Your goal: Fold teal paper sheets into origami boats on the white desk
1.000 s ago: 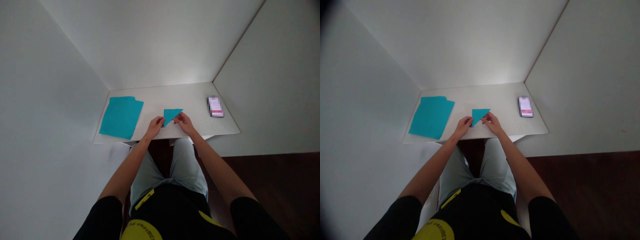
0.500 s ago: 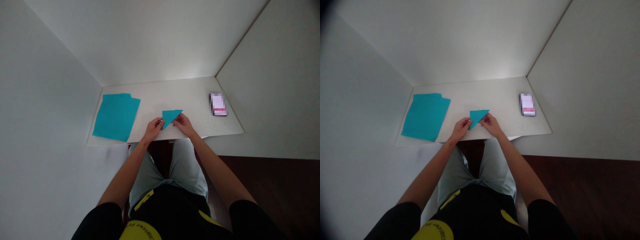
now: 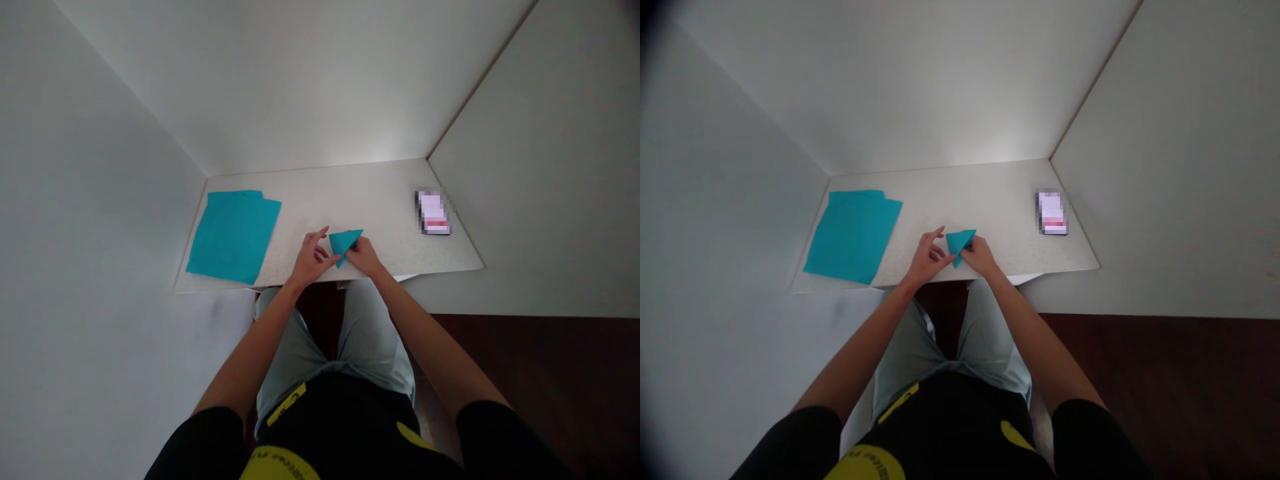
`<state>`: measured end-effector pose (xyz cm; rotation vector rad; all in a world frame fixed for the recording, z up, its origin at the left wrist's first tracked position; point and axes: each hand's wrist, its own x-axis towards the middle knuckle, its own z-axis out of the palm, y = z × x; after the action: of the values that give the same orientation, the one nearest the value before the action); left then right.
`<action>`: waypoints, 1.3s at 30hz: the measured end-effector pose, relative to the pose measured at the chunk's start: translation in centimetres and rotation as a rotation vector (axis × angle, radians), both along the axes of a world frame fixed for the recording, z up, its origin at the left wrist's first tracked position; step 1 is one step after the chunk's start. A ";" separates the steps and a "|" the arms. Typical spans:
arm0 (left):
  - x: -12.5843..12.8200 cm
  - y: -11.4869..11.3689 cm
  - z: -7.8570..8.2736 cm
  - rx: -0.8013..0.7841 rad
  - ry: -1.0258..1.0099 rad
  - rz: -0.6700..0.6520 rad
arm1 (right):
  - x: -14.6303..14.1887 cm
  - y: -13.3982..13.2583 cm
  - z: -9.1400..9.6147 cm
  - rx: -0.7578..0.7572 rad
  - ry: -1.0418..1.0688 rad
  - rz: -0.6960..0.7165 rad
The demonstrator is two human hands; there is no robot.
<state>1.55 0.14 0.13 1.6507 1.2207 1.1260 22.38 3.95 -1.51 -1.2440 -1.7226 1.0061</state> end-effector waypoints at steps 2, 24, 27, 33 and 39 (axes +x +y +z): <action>0.0 -0.3 0.1 0.032 0.084 -0.036 | -0.1 -0.1 -0.1 -0.010 -0.087 -0.010; -0.3 1.1 -1.4 -0.074 -0.280 0.046 | 0.5 0.2 -0.1 -0.040 0.288 0.023; -0.2 1.0 -1.3 -0.135 -0.310 -0.007 | 0.6 0.2 0.0 -0.052 0.281 -0.006; -0.3 1.0 -1.1 -0.162 -0.180 0.040 | 0.7 0.1 0.0 -0.024 0.193 -0.016; 0.0 1.0 -1.4 -0.140 -0.192 0.038 | 0.3 0.1 -0.4 -0.070 0.237 0.002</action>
<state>1.51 1.19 -1.30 1.3868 1.1829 1.1667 22.69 4.04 -1.95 -1.1170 -1.5174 1.1743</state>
